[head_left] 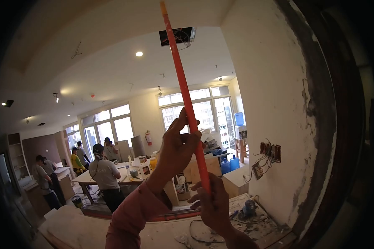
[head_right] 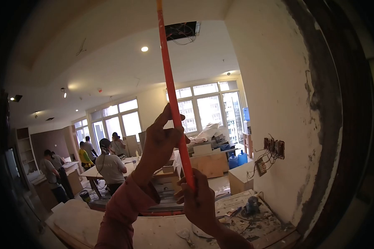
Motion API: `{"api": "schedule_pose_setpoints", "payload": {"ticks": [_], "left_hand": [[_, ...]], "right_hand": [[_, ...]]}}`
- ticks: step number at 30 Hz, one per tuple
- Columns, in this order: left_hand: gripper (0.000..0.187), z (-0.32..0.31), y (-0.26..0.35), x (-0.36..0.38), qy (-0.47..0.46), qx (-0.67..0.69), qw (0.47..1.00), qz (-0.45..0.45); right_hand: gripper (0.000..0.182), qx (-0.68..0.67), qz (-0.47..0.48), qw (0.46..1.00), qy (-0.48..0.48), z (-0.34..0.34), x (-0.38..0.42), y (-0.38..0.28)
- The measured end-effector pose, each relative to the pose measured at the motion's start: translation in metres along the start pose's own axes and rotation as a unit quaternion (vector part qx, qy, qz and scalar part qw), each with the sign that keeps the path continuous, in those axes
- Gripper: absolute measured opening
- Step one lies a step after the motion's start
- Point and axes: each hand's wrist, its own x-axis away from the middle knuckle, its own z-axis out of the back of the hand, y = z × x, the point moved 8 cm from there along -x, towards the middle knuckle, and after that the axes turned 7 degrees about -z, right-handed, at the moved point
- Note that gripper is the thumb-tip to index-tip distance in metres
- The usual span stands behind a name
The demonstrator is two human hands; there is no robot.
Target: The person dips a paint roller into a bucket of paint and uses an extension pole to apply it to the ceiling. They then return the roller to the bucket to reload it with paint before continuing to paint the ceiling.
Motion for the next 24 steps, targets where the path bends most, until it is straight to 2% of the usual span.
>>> {"api": "schedule_pose_setpoints", "payload": {"ticks": [6, 17, 24], "left_hand": [[0.063, -0.003, -0.012, -0.013, 0.001, 0.019, 1.000, 0.013], [0.054, 0.004, -0.073, -0.063, 0.002, 0.041, 0.998, 0.044], [0.035, 0.019, -0.128, -0.114, 0.001, 0.036, 0.998, 0.050]], "right_hand": [[0.035, 0.003, 0.011, 1.000, -0.016, 0.006, -0.015, -0.001], [0.033, -0.022, 0.012, 1.000, -0.013, 0.013, -0.086, 0.023], [0.028, -0.036, 0.017, 0.999, -0.002, 0.014, -0.156, 0.032]]}}
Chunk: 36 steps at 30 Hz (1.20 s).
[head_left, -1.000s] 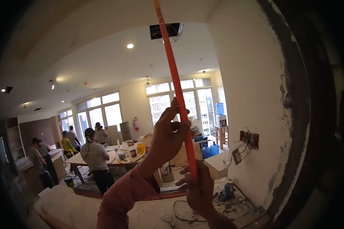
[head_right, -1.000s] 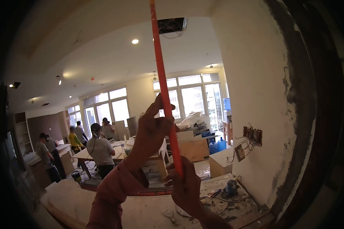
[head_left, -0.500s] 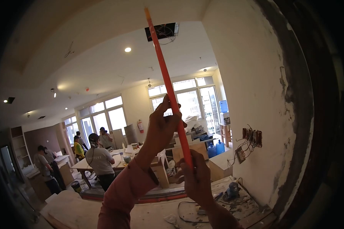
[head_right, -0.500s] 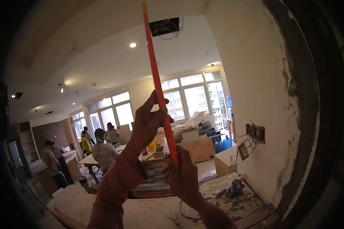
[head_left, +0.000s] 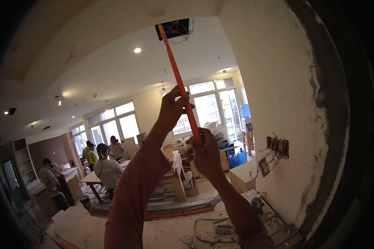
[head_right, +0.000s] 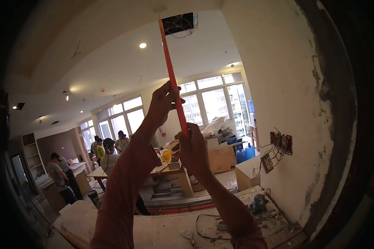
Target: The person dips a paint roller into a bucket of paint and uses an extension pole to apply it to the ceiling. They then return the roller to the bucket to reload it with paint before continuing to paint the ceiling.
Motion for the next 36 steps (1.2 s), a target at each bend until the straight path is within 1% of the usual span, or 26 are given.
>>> {"api": "schedule_pose_setpoints", "payload": {"ticks": [2, 5, 6, 9, 12, 15, 16, 19, 25, 28, 31, 33, 34, 36], "left_hand": [[0.031, 0.004, -0.010, -0.014, 0.005, -0.010, 1.000, 0.020], [0.016, 0.013, -0.024, -0.034, 0.029, 0.004, 0.999, 0.028], [0.015, 0.016, -0.029, -0.038, 0.038, -0.006, 0.999, 0.030], [0.036, 0.024, -0.055, -0.047, 0.028, -0.033, 0.997, 0.062], [0.021, 0.024, -0.060, -0.038, 0.066, -0.005, 0.997, 0.050], [0.044, 0.028, -0.064, -0.028, 0.046, -0.035, 0.997, 0.056], [0.043, 0.029, -0.064, -0.025, 0.047, -0.040, 0.997, 0.054], [0.026, 0.035, -0.059, -0.024, 0.060, -0.029, 0.997, 0.037], [0.023, 0.051, -0.051, -0.022, 0.067, -0.022, 0.997, 0.030], [0.040, 0.051, -0.040, -0.011, 0.050, -0.064, 0.997, 0.016], [0.043, 0.049, -0.025, 0.010, 0.067, -0.057, 0.996, -0.001], [0.048, 0.044, -0.010, 0.026, 0.063, -0.056, 0.996, -0.007], [0.049, 0.041, -0.002, 0.034, 0.060, -0.054, 0.997, -0.014], [0.053, 0.034, 0.019, 0.051, 0.048, -0.052, 0.997, -0.032]], "right_hand": [[0.028, 0.031, 0.001, 0.999, 0.012, 0.000, -0.018, 0.002], [0.029, 0.054, 0.018, 0.998, 0.015, -0.002, -0.047, 0.014], [0.030, 0.058, 0.026, 0.998, 0.014, -0.002, -0.055, 0.016], [0.031, 0.062, -0.012, 0.998, 0.010, -0.005, -0.072, 0.027], [0.028, 0.064, -0.021, 0.997, 0.023, -0.004, -0.064, 0.033], [0.030, 0.077, -0.017, 0.997, 0.010, -0.005, -0.059, 0.047], [0.029, 0.068, -0.018, 0.997, 0.009, -0.007, -0.059, 0.049], [0.028, 0.046, -0.018, 0.999, 0.004, -0.016, -0.057, 0.051], [0.027, 0.027, -0.024, 0.999, 0.006, -0.034, -0.055, 0.043], [0.027, 0.024, -0.009, 1.000, 0.008, -0.041, -0.042, 0.043], [0.027, 0.040, 0.024, 0.999, 0.011, -0.042, -0.017, 0.038], [0.028, 0.050, 0.044, 0.998, 0.021, -0.043, 0.005, 0.030], [0.029, 0.040, 0.043, 0.998, 0.038, -0.043, 0.014, 0.033], [0.028, 0.019, 0.018, 0.999, 0.028, -0.043, 0.038, 0.020]]}}
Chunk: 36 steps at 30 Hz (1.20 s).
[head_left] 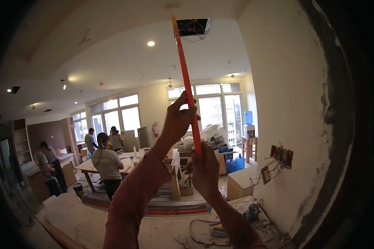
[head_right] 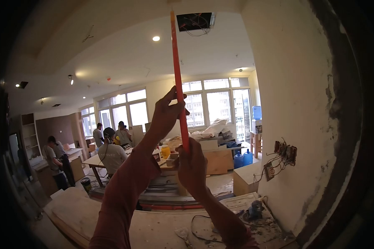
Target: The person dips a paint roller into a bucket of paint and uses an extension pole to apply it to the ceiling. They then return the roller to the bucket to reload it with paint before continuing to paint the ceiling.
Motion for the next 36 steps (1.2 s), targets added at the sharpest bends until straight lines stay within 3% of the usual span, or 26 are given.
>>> {"api": "schedule_pose_setpoints", "payload": {"ticks": [8, 11, 19, 26, 32, 36], "left_hand": [[0.068, -0.008, 0.083, 0.060, 0.008, 0.055, 0.998, -0.021], [0.069, -0.011, 0.102, 0.072, -0.021, 0.001, 0.999, -0.043], [0.070, -0.025, 0.113, 0.089, -0.037, 0.035, 0.997, -0.057], [0.071, -0.055, 0.117, 0.087, -0.048, 0.041, 0.996, -0.057], [0.070, -0.076, 0.123, 0.079, -0.041, 0.039, 0.997, -0.047], [0.067, -0.081, 0.122, 0.066, -0.019, 0.027, 0.996, -0.081]], "right_hand": [[0.033, -0.013, -0.004, 1.000, -0.023, 0.003, 0.084, -0.042], [0.035, -0.002, -0.003, 1.000, -0.020, 0.004, 0.101, -0.049], [0.037, -0.024, -0.054, 0.998, -0.005, 0.019, 0.128, -0.054], [0.035, 0.031, -0.025, 0.999, 0.015, 0.048, 0.132, -0.064], [0.036, 0.000, -0.064, 0.998, 0.014, 0.066, 0.128, -0.078], [0.038, 0.013, -0.049, 0.999, 0.004, 0.072, 0.116, -0.086]]}}
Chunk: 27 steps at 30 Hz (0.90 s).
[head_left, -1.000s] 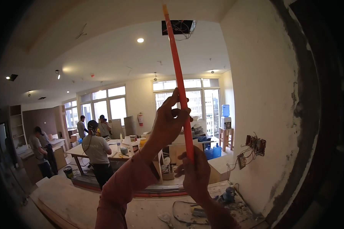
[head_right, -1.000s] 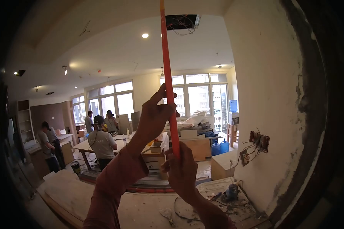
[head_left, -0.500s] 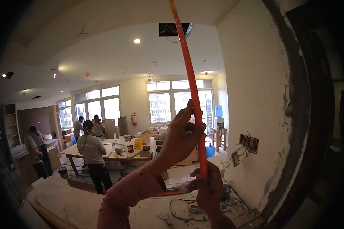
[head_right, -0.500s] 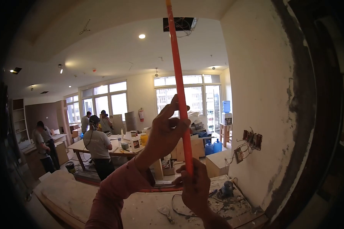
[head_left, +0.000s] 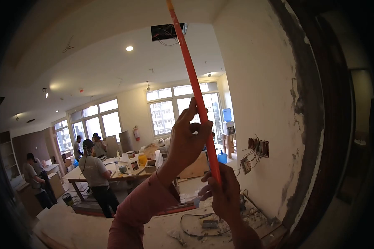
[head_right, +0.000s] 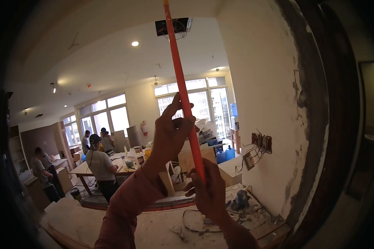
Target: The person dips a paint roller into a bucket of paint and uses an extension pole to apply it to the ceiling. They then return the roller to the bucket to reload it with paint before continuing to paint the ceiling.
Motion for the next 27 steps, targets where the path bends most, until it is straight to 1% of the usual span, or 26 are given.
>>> {"api": "schedule_pose_setpoints", "payload": {"ticks": [2, 4, 7, 9, 11, 15, 16, 19, 20, 23, 24, 27], "left_hand": [[0.066, -0.001, -0.007, -0.008, 0.004, 0.008, 1.000, 0.014], [0.064, -0.002, -0.013, -0.014, 0.009, 0.026, 0.999, 0.025], [0.063, 0.000, -0.025, -0.026, 0.010, 0.031, 0.999, 0.021], [0.058, 0.001, -0.034, -0.038, 0.001, 0.039, 0.998, 0.039], [0.054, 0.002, -0.052, -0.047, 0.002, 0.059, 0.996, 0.062], [0.052, 0.009, -0.092, -0.068, 0.003, 0.041, 0.995, 0.091], [0.052, 0.011, -0.102, -0.073, -0.006, 0.047, 0.994, 0.103], [0.054, 0.016, -0.124, -0.086, -0.024, 0.048, 0.993, 0.107], [0.052, 0.018, -0.132, -0.087, -0.039, 0.052, 0.991, 0.119], [0.044, 0.021, -0.152, -0.085, -0.059, 0.081, 0.986, 0.134], [0.038, 0.022, -0.164, -0.084, -0.067, 0.090, 0.984, 0.141], [0.036, 0.021, -0.172, -0.075, -0.086, 0.079, 0.981, 0.155]], "right_hand": [[0.041, 0.000, 0.009, 1.000, -0.005, 0.001, -0.010, -0.003], [0.042, -0.001, -0.003, 1.000, -0.017, 0.002, -0.019, -0.004], [0.042, -0.020, -0.008, 0.999, -0.034, 0.002, -0.036, -0.004], [0.042, -0.025, -0.002, 0.999, -0.041, 0.002, -0.051, -0.002], [0.041, -0.017, 0.009, 0.999, -0.045, 0.002, -0.070, 0.002], [0.039, -0.025, 0.006, 0.999, -0.048, 0.002, -0.113, 0.025], [0.037, -0.001, 0.014, 0.999, -0.037, 0.002, -0.126, 0.028], [0.033, -0.007, 0.025, 0.999, -0.031, -0.003, -0.153, 0.034], [0.030, -0.013, 0.024, 0.999, -0.028, -0.005, -0.161, 0.037], [0.026, -0.005, 0.048, 0.999, -0.003, -0.008, -0.190, 0.048], [0.026, -0.002, 0.043, 0.999, -0.003, -0.009, -0.199, 0.050], [0.026, -0.006, 0.058, 0.998, -0.009, -0.012, -0.226, 0.062]]}}
